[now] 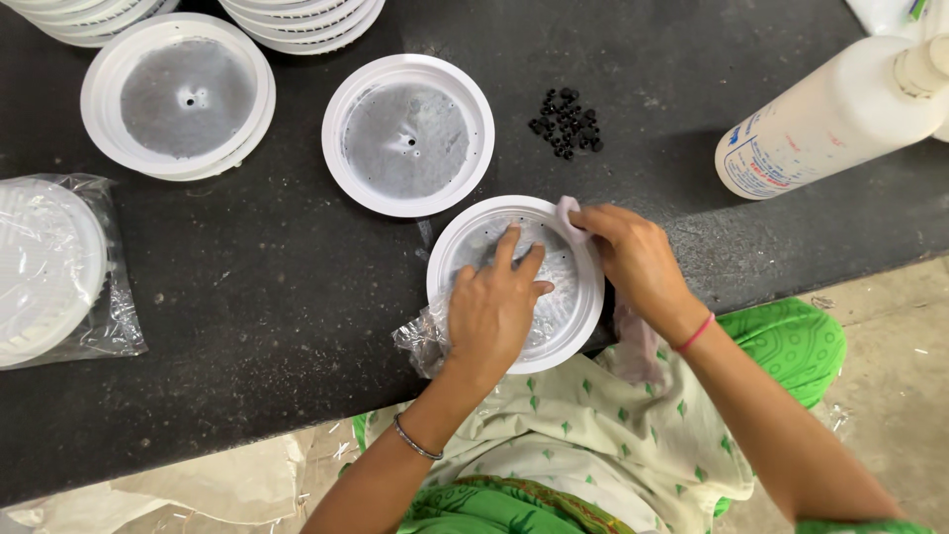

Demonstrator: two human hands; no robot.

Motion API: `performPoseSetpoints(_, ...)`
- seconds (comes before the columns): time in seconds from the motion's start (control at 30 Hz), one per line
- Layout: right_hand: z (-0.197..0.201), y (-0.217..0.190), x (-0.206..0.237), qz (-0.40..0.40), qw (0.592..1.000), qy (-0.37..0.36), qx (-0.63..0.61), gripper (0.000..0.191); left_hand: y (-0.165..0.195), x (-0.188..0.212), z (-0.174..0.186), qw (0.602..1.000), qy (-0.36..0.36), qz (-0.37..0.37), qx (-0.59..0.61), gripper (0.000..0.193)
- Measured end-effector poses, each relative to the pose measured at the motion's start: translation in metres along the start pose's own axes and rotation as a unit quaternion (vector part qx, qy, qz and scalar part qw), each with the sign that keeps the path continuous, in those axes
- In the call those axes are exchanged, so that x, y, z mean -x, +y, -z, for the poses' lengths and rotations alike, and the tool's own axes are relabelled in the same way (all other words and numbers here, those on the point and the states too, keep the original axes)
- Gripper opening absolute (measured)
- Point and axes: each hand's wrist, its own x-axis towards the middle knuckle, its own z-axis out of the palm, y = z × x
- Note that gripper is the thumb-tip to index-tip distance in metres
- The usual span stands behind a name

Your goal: The person wipes white round plastic covers with a cloth, stacks the cleaned covers, and wraps some in plastic film. They also handle small black fasteners on the workbench while working through the covers one at a time.

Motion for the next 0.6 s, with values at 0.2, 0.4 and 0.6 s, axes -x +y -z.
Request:
performPoseSetpoints(0.2, 0.001, -0.009, 0.027, -0.087, 0.996, 0.01, 0.015, 0.039, 0.001, -0.002, -0.003, 0.999, -0.036, 0.01, -0.009, 0.044)
performPoseSetpoints(0.4, -0.001, -0.004, 0.018, -0.042, 0.999, 0.017, 0.006, 0.041, 0.001, 0.0, -0.001, 1.0, -0.029, 0.007, 0.001, 0.044)
performPoseSetpoints(0.6, 0.0, -0.008, 0.015, -0.041, 0.999, 0.02, 0.017, 0.04, 0.001, -0.001, -0.002, 1.0, -0.028, 0.009, 0.007, 0.044)
